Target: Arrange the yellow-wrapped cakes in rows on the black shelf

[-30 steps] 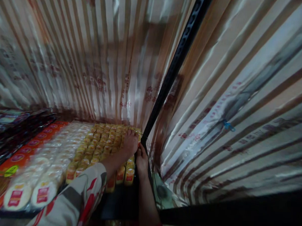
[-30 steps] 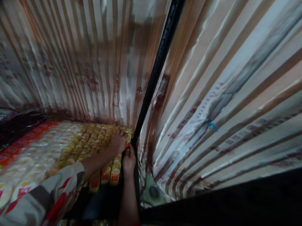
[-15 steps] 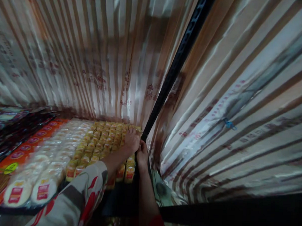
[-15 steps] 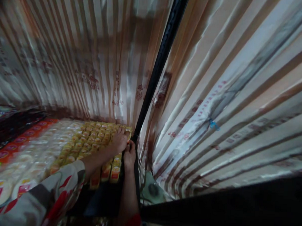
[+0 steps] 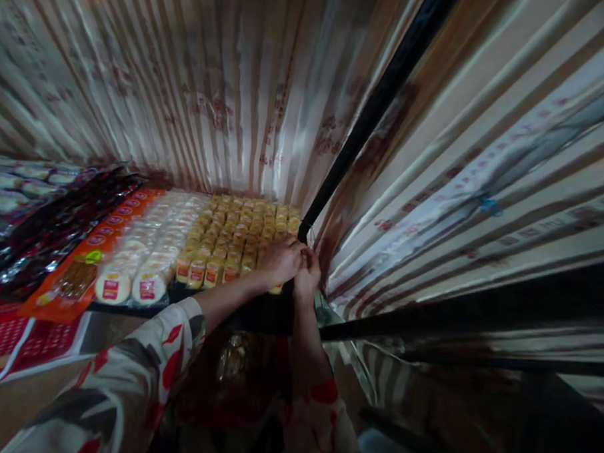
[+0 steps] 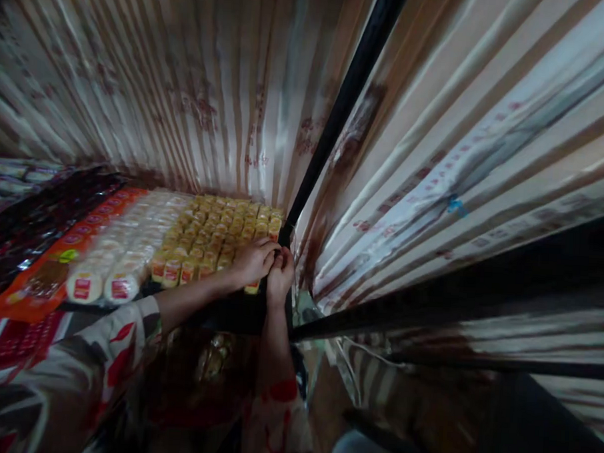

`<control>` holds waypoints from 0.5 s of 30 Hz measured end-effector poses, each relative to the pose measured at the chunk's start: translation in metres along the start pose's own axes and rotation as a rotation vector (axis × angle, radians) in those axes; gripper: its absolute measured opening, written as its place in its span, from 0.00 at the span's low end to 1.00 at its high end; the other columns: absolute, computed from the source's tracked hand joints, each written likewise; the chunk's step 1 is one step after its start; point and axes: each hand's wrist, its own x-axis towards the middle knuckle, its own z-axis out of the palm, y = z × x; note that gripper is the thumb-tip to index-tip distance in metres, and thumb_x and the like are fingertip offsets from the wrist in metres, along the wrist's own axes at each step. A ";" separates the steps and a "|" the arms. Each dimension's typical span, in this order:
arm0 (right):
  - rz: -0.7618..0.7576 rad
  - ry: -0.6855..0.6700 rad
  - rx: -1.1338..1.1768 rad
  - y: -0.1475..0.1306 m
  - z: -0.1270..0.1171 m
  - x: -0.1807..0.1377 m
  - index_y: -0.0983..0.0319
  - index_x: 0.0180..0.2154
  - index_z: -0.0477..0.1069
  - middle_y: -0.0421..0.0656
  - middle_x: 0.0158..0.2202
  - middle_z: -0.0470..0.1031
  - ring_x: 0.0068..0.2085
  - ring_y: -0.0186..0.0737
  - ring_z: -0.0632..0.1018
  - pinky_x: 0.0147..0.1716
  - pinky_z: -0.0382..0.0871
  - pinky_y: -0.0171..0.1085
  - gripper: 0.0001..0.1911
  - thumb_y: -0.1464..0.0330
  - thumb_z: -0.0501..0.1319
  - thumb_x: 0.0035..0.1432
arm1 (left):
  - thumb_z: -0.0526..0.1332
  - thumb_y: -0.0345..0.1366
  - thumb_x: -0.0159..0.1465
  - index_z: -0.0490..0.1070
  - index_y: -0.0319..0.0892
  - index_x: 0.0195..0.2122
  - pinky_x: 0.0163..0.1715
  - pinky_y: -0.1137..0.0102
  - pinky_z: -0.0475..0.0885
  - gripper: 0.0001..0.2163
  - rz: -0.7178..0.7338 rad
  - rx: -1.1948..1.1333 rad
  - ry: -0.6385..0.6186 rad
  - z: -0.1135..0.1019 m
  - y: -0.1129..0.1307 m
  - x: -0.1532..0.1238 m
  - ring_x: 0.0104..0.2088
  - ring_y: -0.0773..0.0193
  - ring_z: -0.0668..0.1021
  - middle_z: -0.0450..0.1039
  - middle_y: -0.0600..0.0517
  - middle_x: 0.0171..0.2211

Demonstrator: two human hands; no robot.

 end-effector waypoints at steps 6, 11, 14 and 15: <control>0.020 -0.058 0.036 -0.031 -0.023 -0.072 0.65 0.45 0.69 0.48 0.44 0.75 0.44 0.39 0.74 0.47 0.66 0.40 0.19 0.65 0.52 0.53 | 0.48 0.27 0.62 0.70 0.43 0.42 0.48 0.70 0.69 0.14 0.037 -0.267 -0.010 -0.008 0.012 -0.075 0.45 0.66 0.73 0.71 0.50 0.43; -0.011 -0.175 -0.026 -0.032 -0.037 -0.147 0.64 0.41 0.71 0.47 0.41 0.76 0.42 0.40 0.75 0.45 0.68 0.39 0.17 0.64 0.51 0.55 | 0.48 0.28 0.63 0.71 0.42 0.38 0.45 0.71 0.69 0.12 -0.027 -0.339 -0.020 -0.024 0.017 -0.146 0.41 0.66 0.73 0.72 0.50 0.38; 0.004 -0.323 -0.136 -0.017 -0.046 -0.185 0.61 0.39 0.73 0.45 0.39 0.77 0.40 0.40 0.76 0.42 0.69 0.38 0.16 0.65 0.51 0.55 | 0.48 0.28 0.62 0.71 0.42 0.37 0.42 0.72 0.69 0.12 -0.163 -0.296 -0.089 -0.023 0.016 -0.191 0.37 0.67 0.73 0.71 0.51 0.35; 0.021 -0.352 -0.165 -0.011 -0.047 -0.195 0.61 0.39 0.73 0.45 0.39 0.78 0.40 0.40 0.76 0.43 0.68 0.38 0.15 0.66 0.51 0.54 | 0.48 0.28 0.62 0.71 0.42 0.37 0.42 0.72 0.69 0.12 -0.193 -0.286 -0.131 -0.020 0.014 -0.203 0.38 0.67 0.74 0.71 0.51 0.36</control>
